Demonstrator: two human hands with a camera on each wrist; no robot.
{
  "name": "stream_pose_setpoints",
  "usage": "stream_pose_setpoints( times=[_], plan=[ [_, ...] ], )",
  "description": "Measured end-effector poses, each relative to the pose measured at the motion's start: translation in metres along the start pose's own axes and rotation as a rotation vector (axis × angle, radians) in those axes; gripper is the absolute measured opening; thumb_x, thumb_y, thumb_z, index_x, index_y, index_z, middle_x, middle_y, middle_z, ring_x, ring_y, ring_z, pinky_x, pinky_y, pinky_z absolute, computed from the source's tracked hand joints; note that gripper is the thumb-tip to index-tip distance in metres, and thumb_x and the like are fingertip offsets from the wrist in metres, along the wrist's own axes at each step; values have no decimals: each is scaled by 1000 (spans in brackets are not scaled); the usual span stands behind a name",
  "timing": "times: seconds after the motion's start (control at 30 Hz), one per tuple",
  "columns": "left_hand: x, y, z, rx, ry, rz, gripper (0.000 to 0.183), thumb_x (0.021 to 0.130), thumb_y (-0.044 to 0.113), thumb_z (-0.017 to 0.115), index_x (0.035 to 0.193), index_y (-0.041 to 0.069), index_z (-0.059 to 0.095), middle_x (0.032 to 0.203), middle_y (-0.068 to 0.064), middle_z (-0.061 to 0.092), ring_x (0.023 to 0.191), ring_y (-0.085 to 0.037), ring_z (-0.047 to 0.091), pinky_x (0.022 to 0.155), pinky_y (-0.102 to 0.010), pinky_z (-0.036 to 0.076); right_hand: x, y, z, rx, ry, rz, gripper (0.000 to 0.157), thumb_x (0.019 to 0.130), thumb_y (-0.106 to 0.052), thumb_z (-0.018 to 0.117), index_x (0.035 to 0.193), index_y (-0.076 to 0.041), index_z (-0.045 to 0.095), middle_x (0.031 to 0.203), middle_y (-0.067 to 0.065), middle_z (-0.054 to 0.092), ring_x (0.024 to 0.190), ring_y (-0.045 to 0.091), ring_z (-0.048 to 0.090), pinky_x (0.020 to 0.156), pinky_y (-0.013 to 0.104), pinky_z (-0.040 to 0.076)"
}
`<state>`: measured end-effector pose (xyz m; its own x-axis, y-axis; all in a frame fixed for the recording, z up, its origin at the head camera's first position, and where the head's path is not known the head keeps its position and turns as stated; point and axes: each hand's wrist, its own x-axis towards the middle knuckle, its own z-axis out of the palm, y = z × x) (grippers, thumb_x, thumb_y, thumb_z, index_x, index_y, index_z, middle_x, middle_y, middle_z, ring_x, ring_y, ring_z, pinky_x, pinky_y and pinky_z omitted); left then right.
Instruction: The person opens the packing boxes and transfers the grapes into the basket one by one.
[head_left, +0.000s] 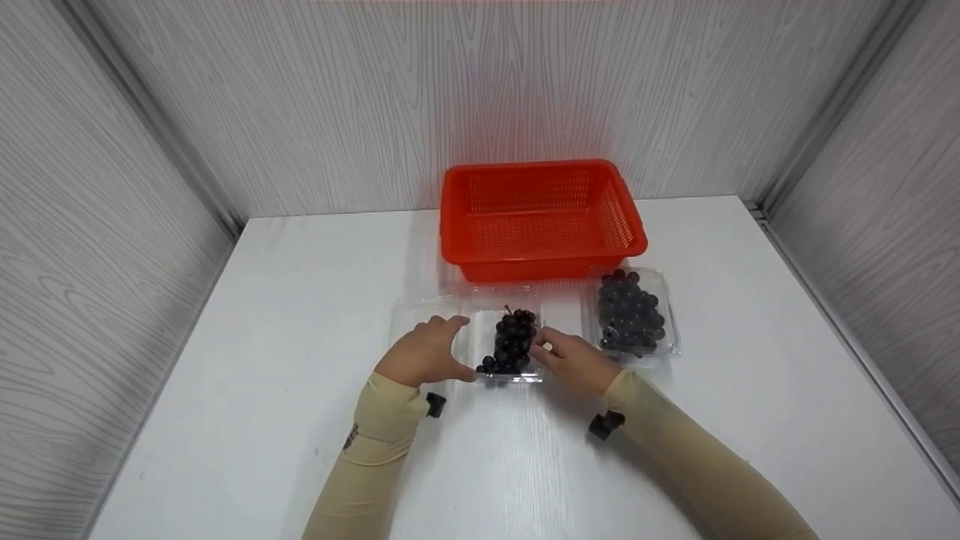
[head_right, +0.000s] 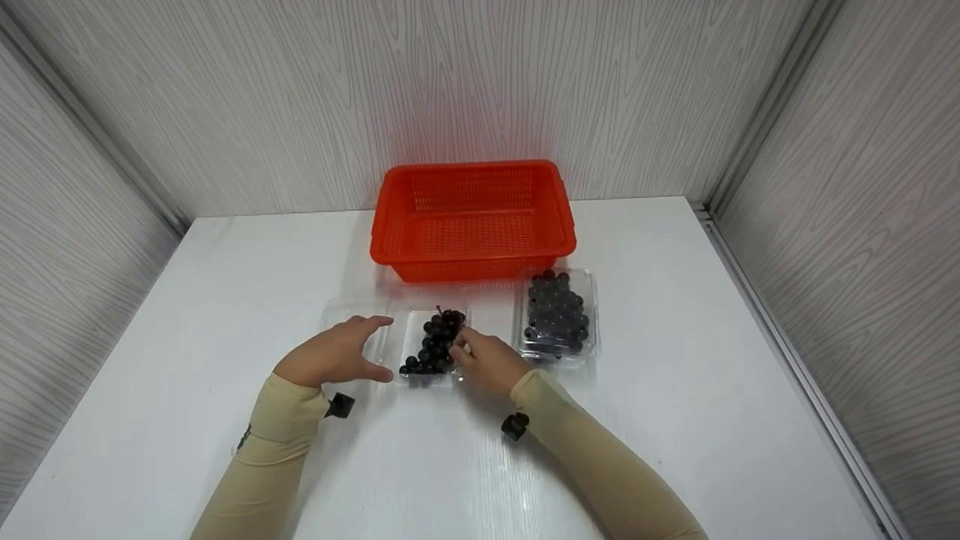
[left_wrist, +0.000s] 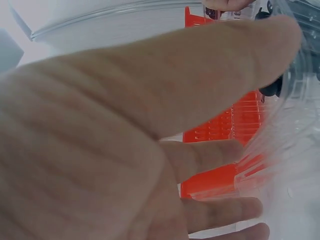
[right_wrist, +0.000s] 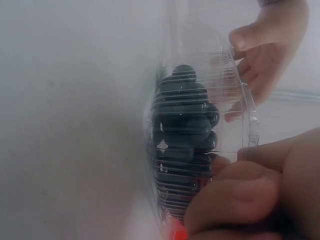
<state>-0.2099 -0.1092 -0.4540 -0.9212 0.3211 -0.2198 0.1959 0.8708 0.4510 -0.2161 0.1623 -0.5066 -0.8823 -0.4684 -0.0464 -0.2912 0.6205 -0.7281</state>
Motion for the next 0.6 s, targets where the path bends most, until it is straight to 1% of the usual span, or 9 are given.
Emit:
stream_pose_setpoints(
  times=[0.07,0.17,0.2,0.23,0.3,0.37,0.43,0.5,0.6],
  plan=[
    [0,1,0,-10,-9,-10,90,80,34,89,156,16,45,148,-18,53,134,-39,52,109,-53,46,-1,-1,-1,-18,8,-2,24,108,-29,55,124,-12,61,78,-2,59,65,12,49,63,31,44],
    [0,3,0,-15,-19,3,89,82,34,87,157,17,44,155,-20,48,142,-40,46,114,-55,41,-2,-3,-5,-14,34,14,31,106,-31,59,131,-12,59,70,-4,54,60,11,47,58,30,42],
    [0,3,-1,-16,-21,11,87,83,34,86,157,17,44,156,-21,46,143,-40,45,115,-55,40,-3,-4,-6,-5,48,14,32,106,-30,60,131,-11,59,67,-5,53,58,11,46,56,29,40],
    [0,4,-1,-15,-24,17,86,84,33,86,157,17,45,157,-21,45,145,-40,43,116,-55,38,-3,-5,-8,4,64,12,32,105,-29,61,130,-10,58,62,-5,48,56,10,42,53,28,37],
    [0,5,-2,-8,-28,25,81,85,33,84,155,17,48,157,-20,46,146,-39,42,117,-55,37,-3,-8,-11,30,103,-2,29,104,-25,63,126,-8,58,59,-5,41,53,10,37,50,27,32],
    [-1,6,-3,2,-31,33,76,86,33,84,153,14,51,155,-18,49,146,-38,43,118,-54,36,-3,-10,-12,28,141,-34,26,103,-22,64,123,-7,60,59,-6,42,54,9,37,50,26,32],
    [-1,6,-3,15,-31,38,72,86,32,83,150,12,55,153,-16,52,145,-36,45,118,-52,36,-2,-12,-13,0,170,-82,21,101,-18,65,119,-7,62,63,-6,47,57,9,40,53,26,35],
    [-1,6,-2,29,-25,45,70,86,32,83,147,11,57,151,-14,55,142,-35,48,118,-50,37,-1,-13,-12,-41,183,-120,16,100,-14,64,114,-6,65,72,-5,56,63,10,48,58,27,41],
    [-2,5,-1,42,-15,44,68,86,32,83,146,11,58,149,-13,57,140,-34,51,116,-49,39,3,-16,-11,-119,192,-164,16,98,-10,66,112,-5,67,92,0,66,79,17,60,71,33,51]
  ],
)
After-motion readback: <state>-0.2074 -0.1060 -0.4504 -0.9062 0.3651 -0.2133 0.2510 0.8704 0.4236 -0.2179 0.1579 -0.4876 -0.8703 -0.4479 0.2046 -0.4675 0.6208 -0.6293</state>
